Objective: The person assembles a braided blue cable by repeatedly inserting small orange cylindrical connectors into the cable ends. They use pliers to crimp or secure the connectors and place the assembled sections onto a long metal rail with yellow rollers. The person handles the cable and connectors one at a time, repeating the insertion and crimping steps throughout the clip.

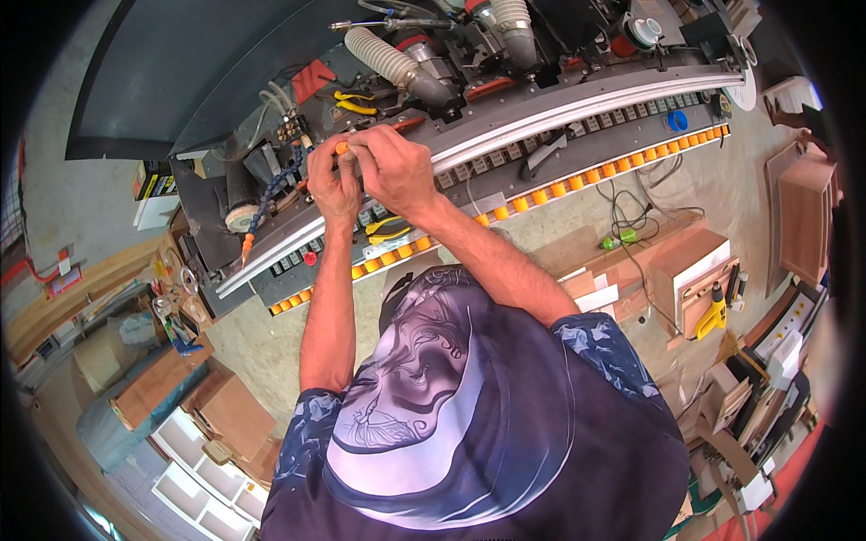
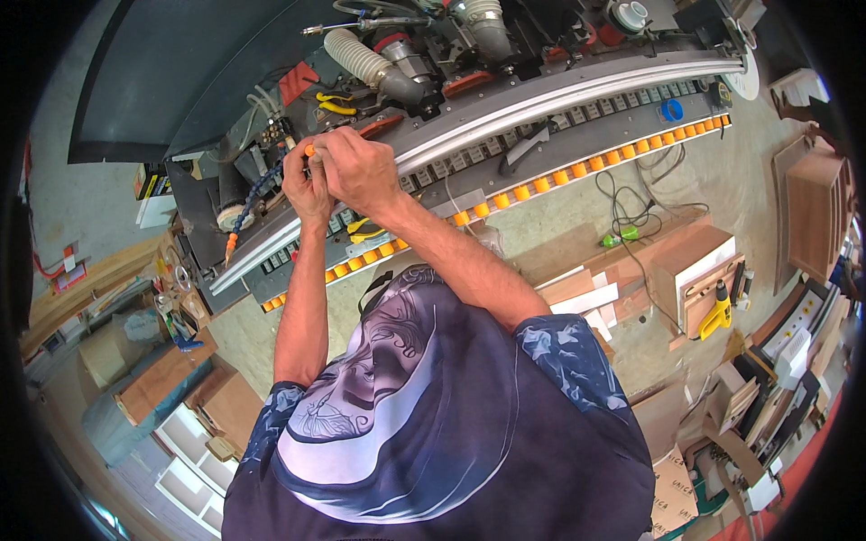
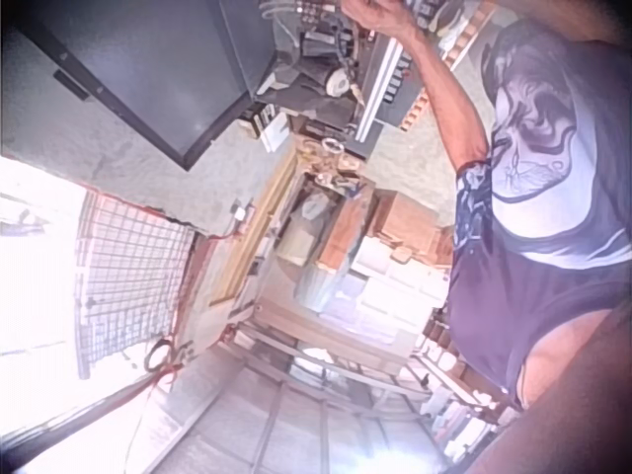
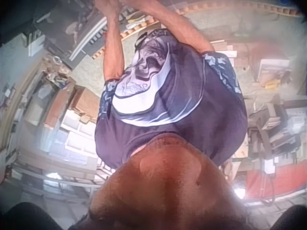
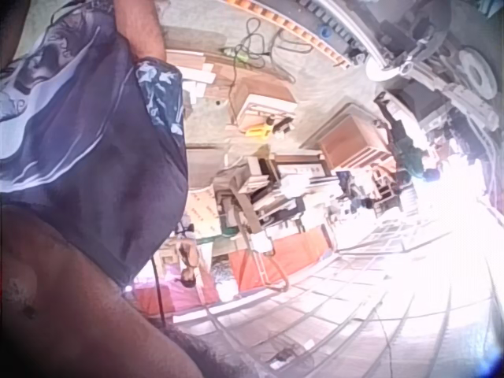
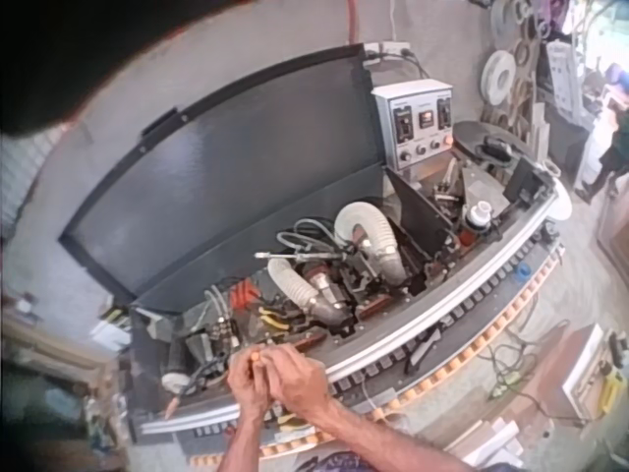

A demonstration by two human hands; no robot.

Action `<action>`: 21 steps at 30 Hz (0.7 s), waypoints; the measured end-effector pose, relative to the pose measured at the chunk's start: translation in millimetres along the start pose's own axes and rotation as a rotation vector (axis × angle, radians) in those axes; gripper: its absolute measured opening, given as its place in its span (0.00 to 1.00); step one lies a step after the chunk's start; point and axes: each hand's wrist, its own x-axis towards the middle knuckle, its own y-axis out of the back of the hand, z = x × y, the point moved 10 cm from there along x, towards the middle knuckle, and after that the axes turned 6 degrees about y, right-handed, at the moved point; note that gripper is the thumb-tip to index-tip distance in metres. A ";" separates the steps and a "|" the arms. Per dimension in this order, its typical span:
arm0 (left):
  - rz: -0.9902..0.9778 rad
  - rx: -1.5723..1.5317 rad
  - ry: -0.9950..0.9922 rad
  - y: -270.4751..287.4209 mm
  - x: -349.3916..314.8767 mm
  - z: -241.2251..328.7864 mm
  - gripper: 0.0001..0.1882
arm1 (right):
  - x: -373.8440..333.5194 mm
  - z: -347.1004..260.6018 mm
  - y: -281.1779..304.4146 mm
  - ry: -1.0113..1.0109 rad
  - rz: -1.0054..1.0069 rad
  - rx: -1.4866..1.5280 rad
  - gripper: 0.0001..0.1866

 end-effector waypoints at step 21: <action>0.008 -0.034 0.082 -2.4 -5.6 -12.3 0.18 | -3.1 -2.5 9.8 -0.108 0.051 0.042 0.02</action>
